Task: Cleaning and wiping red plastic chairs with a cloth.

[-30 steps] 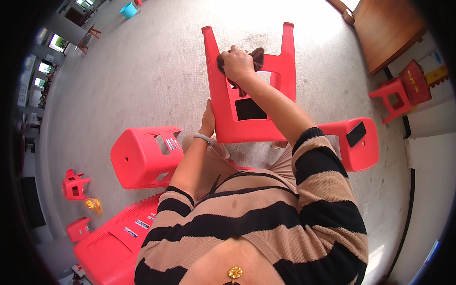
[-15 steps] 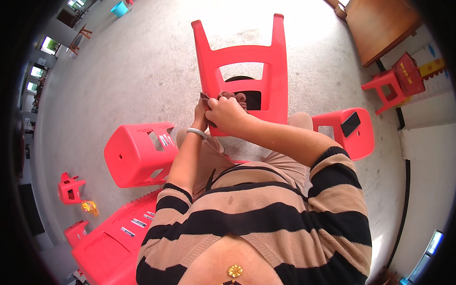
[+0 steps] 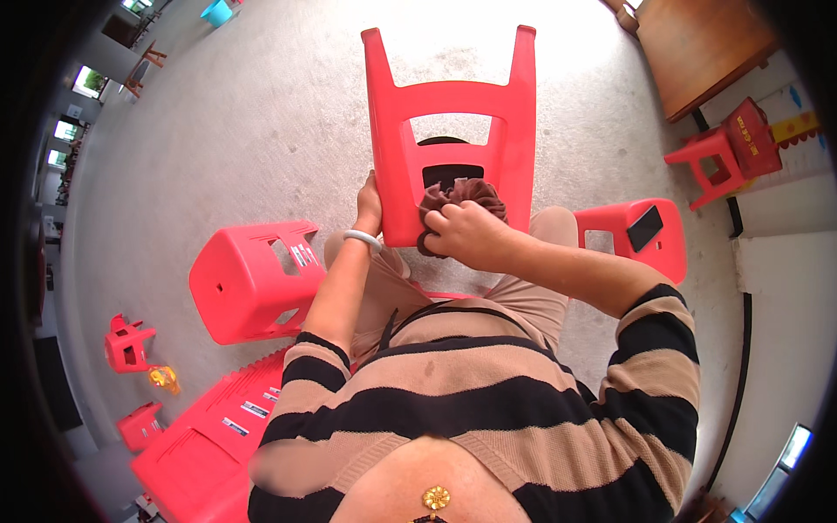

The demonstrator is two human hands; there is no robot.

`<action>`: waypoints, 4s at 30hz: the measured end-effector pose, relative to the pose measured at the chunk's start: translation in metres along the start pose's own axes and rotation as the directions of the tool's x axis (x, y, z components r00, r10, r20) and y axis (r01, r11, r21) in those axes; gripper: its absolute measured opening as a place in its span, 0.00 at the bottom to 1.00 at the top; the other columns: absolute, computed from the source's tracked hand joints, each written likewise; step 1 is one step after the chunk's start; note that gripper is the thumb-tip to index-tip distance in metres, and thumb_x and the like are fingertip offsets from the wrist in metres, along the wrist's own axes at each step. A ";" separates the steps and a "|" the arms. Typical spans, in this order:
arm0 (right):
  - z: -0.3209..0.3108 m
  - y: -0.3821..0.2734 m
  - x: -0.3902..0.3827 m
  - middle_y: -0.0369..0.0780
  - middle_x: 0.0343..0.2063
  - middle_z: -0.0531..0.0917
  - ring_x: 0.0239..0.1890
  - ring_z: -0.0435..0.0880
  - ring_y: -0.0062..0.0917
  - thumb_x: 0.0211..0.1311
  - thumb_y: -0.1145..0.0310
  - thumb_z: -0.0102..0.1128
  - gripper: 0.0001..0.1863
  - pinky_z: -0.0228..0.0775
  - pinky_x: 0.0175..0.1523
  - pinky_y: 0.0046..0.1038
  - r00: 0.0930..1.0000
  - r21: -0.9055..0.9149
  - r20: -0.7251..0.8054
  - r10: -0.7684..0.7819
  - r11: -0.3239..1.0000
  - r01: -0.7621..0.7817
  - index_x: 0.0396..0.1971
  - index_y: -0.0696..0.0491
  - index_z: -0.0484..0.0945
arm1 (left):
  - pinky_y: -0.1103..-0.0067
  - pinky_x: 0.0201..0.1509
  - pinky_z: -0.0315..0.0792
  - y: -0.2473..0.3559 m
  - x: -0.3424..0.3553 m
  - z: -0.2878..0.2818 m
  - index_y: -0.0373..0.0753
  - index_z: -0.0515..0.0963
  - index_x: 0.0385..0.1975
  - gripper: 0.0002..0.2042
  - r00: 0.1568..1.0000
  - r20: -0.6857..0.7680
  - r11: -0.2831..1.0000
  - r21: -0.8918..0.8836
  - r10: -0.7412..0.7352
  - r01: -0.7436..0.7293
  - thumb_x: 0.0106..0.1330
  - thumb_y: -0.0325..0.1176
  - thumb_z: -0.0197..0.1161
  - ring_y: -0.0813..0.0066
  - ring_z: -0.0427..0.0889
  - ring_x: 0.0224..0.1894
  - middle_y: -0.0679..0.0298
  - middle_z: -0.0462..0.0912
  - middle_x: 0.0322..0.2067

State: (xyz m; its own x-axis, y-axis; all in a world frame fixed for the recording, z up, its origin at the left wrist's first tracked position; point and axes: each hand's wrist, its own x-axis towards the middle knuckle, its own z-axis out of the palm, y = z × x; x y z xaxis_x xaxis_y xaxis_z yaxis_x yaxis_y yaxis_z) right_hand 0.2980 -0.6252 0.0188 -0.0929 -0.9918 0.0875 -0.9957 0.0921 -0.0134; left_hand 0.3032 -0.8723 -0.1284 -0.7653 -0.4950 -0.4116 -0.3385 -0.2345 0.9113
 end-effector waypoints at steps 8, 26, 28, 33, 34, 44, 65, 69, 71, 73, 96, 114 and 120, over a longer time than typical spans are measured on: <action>0.029 -0.031 0.106 0.39 0.37 0.78 0.36 0.83 0.30 0.53 0.65 0.64 0.07 0.76 0.36 0.32 0.986 0.037 0.056 0.159 0.986 -0.161 0.31 0.48 0.84 | 0.73 0.26 0.77 -0.014 0.023 -0.017 0.42 0.81 0.38 0.26 0.952 0.233 0.871 -0.402 -0.200 0.282 0.77 0.58 0.46 0.71 0.79 0.23 0.65 0.81 0.24; -0.006 0.114 -0.075 0.41 0.47 0.77 0.51 0.81 0.39 0.51 0.62 0.73 0.17 0.76 0.54 0.39 0.743 0.315 -0.072 0.666 0.722 -0.616 0.41 0.46 0.81 | 0.71 0.60 0.73 0.003 0.021 -0.015 0.33 0.75 0.58 0.26 0.978 0.209 0.999 0.032 -0.013 0.007 0.80 0.48 0.36 0.66 0.81 0.52 0.54 0.83 0.50; -0.015 0.138 -0.061 0.41 0.49 0.77 0.53 0.81 0.38 0.54 0.61 0.72 0.16 0.76 0.56 0.38 0.686 0.334 -0.074 0.724 0.666 -0.667 0.43 0.45 0.82 | 0.71 0.61 0.72 0.008 0.026 -0.016 0.33 0.74 0.58 0.26 0.983 0.182 0.999 -0.018 -0.027 0.031 0.80 0.48 0.37 0.66 0.81 0.53 0.54 0.82 0.51; 0.004 0.145 -0.054 0.43 0.51 0.78 0.54 0.82 0.39 0.55 0.58 0.70 0.20 0.76 0.58 0.39 0.508 0.359 -0.136 0.850 0.520 -0.775 0.49 0.43 0.82 | 0.66 0.62 0.71 0.034 0.002 -0.016 0.32 0.75 0.51 0.23 0.938 -0.156 0.586 0.808 0.308 -0.058 0.75 0.48 0.49 0.53 0.78 0.55 0.49 0.81 0.49; 0.005 0.142 -0.055 0.43 0.51 0.78 0.54 0.82 0.39 0.55 0.58 0.70 0.20 0.76 0.58 0.39 0.501 0.361 -0.138 0.854 0.515 -0.778 0.49 0.43 0.82 | 0.63 0.59 0.71 0.037 -0.014 -0.011 0.33 0.75 0.49 0.21 0.791 -0.082 0.420 0.878 0.606 -0.231 0.71 0.47 0.56 0.49 0.77 0.53 0.48 0.80 0.47; 0.020 0.045 -0.058 0.44 0.41 0.77 0.46 0.81 0.41 0.50 0.64 0.71 0.15 0.77 0.49 0.42 0.562 0.378 -0.307 0.768 0.640 -0.669 0.40 0.48 0.82 | 0.58 0.29 0.71 0.045 -0.118 0.097 0.42 0.76 0.19 0.17 0.519 0.591 -0.015 0.668 0.618 -0.744 0.69 0.44 0.59 0.53 0.81 0.24 0.57 0.80 0.19; -0.005 0.236 -0.014 0.42 0.52 0.77 0.52 0.83 0.40 0.62 0.55 0.64 0.17 0.79 0.54 0.41 0.102 0.203 -0.257 0.961 0.157 -0.966 0.49 0.44 0.81 | 0.60 0.26 0.71 0.066 -0.098 0.041 0.42 0.76 0.15 0.21 0.402 0.783 -0.032 0.472 0.475 -0.881 0.69 0.46 0.58 0.52 0.79 0.22 0.55 0.78 0.17; -0.002 0.201 -0.004 0.42 0.48 0.79 0.50 0.83 0.41 0.62 0.57 0.63 0.15 0.77 0.55 0.41 0.275 0.184 -0.273 0.922 0.331 -0.926 0.45 0.49 0.81 | 0.60 0.25 0.70 0.069 -0.094 0.037 0.42 0.77 0.15 0.22 0.436 0.771 -0.035 0.508 0.464 -0.861 0.70 0.49 0.58 0.52 0.79 0.22 0.55 0.78 0.17; 0.003 0.161 -0.006 0.45 0.48 0.79 0.49 0.83 0.41 0.63 0.59 0.62 0.14 0.77 0.55 0.40 0.365 0.248 -0.286 0.886 0.437 -0.865 0.45 0.50 0.80 | 0.60 0.25 0.70 0.069 -0.094 0.036 0.43 0.77 0.15 0.23 0.431 0.772 -0.051 0.510 0.467 -0.859 0.70 0.50 0.58 0.52 0.79 0.22 0.55 0.78 0.17; 0.015 0.125 -0.014 0.45 0.47 0.78 0.47 0.83 0.41 0.61 0.60 0.64 0.13 0.76 0.54 0.41 0.378 0.288 -0.313 0.871 0.467 -0.836 0.42 0.50 0.81 | 0.59 0.24 0.69 0.069 -0.095 0.040 0.42 0.77 0.15 0.24 0.432 0.779 -0.029 0.498 0.455 -0.867 0.70 0.51 0.56 0.51 0.79 0.21 0.53 0.77 0.16; -0.012 0.292 -0.009 0.45 0.51 0.79 0.50 0.84 0.42 0.64 0.58 0.62 0.15 0.80 0.52 0.41 0.106 0.195 -0.281 0.954 0.165 -0.967 0.46 0.49 0.81 | 0.62 0.25 0.69 0.074 -0.099 0.044 0.42 0.73 0.14 0.22 0.437 0.787 0.004 0.484 0.435 -0.875 0.68 0.47 0.61 0.55 0.78 0.21 0.58 0.77 0.16; -0.016 0.282 -0.029 0.47 0.47 0.79 0.43 0.87 0.42 0.61 0.59 0.64 0.14 0.82 0.46 0.41 0.204 0.131 -0.332 0.921 0.260 -0.957 0.43 0.50 0.81 | 0.62 0.24 0.69 0.078 -0.092 0.032 0.42 0.74 0.12 0.21 0.383 0.825 -0.027 0.432 0.416 -0.902 0.67 0.46 0.62 0.54 0.78 0.21 0.56 0.75 0.15; -0.039 0.276 -0.041 0.46 0.50 0.78 0.46 0.86 0.41 0.63 0.58 0.63 0.16 0.81 0.51 0.39 0.264 0.122 -0.255 0.930 0.302 -0.946 0.47 0.50 0.81 | 0.63 0.43 0.69 0.086 -0.106 0.015 0.44 0.78 0.18 0.17 0.451 0.801 -0.167 0.545 0.394 -0.822 0.63 0.48 0.64 0.61 0.81 0.32 0.63 0.81 0.20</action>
State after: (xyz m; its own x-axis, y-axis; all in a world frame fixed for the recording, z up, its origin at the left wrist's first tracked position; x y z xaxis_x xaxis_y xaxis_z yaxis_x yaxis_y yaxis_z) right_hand 0.0272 -0.5562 0.0501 -0.9520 -0.1539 0.2645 -0.2121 0.9549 -0.2079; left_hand 0.3470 -0.8278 -0.0058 -0.9169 0.3545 0.1835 0.3872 0.9015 0.1930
